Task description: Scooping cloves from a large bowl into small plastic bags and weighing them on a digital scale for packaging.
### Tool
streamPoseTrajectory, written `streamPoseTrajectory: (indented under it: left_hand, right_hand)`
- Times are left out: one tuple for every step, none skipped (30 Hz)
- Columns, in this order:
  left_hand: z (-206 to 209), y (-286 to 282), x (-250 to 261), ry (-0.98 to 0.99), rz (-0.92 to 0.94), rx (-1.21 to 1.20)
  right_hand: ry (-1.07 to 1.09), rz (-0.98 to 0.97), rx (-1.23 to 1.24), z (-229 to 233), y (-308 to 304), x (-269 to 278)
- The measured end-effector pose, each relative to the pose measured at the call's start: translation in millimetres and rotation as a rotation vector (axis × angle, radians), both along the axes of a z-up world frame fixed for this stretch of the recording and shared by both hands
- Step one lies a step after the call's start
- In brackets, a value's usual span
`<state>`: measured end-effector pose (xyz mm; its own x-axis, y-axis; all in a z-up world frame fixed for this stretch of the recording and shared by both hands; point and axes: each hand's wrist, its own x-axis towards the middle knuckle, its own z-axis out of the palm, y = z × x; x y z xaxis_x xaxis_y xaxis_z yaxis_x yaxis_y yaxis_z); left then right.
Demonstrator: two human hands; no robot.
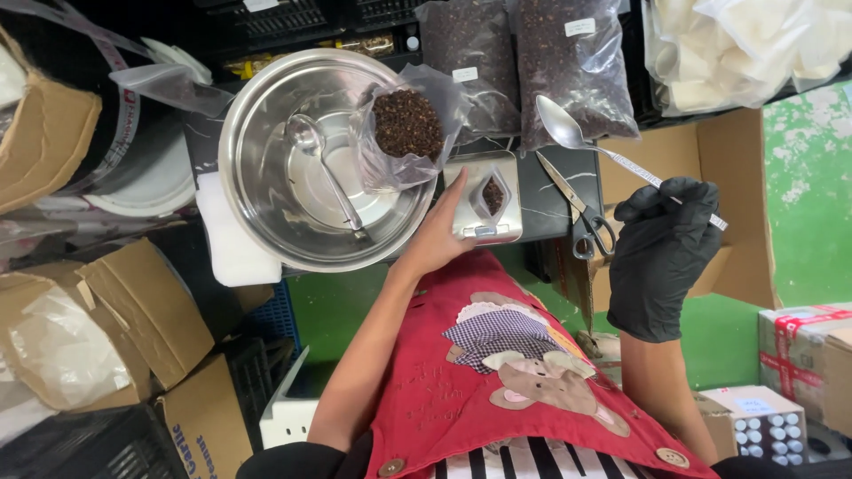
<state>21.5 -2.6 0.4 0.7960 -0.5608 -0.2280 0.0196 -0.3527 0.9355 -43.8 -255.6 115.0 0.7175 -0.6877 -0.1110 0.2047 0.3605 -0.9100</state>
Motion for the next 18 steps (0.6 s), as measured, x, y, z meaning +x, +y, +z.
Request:
streamPoseTrajectory:
  left_hand:
    - [-11,-6,1,0.000,-0.010,-0.002]
    - [-21,-12,2,-0.029,-0.027,-0.021]
    - [-32,-17,3,-0.058,-0.045,-0.041]
    - [-35,-20,5,-0.058,-0.058,-0.045]
    - [-38,-22,8,-0.095,-0.066,-0.060]
    - [-41,-26,9,-0.128,-0.075,-0.077]
    - [-34,-26,14,-0.125,-0.090,-0.083]
    - [-28,-25,19,-0.123,-0.095,-0.121]
    - [-21,-23,25,-0.119,-0.099,-0.160]
    - [-21,-23,27,-0.121,-0.109,-0.163]
    - [-21,-23,29,-0.139,-0.121,-0.149]
    - [-21,-24,32,-0.156,-0.135,-0.137]
    - [-21,-25,31,-0.159,-0.145,-0.141]
    - [-22,-27,30,-0.172,-0.112,-0.147]
    - [-22,-28,30,-0.184,-0.080,-0.153]
    - [-21,-29,27,-0.185,-0.087,-0.156]
    - [-20,-29,23,-0.179,-0.046,-0.125]
    - [-19,-26,20,-0.175,0.002,-0.090]
  right_hand:
    - [0.000,-0.010,-0.002,3,0,-3]
    - [0.019,-0.011,-0.043,5,1,-6]
    - [0.039,-0.012,-0.083,8,1,-9]
    - [0.039,-0.026,-0.087,11,2,-11]
    - [0.071,-0.043,-0.113,13,3,-14]
    - [0.106,-0.062,-0.140,16,3,-17]
    - [0.110,-0.078,-0.144,16,1,-21]
    - [0.096,-0.077,-0.159,16,1,-24]
    - [0.083,-0.075,-0.174,16,1,-27]
    - [0.081,-0.085,-0.177,17,2,-28]
    - [0.085,-0.064,-0.213,19,3,-30]
    - [0.088,-0.044,-0.250,20,5,-32]
    - [0.086,-0.055,-0.254,18,7,-31]
    - [0.119,-0.057,-0.276,17,9,-30]
    - [0.152,-0.060,-0.297,16,11,-28]
    - [0.152,-0.067,-0.300,21,20,-20]
    - [0.113,-0.051,-0.247,26,30,-11]
    - [0.073,-0.027,-0.193,30,41,-2]
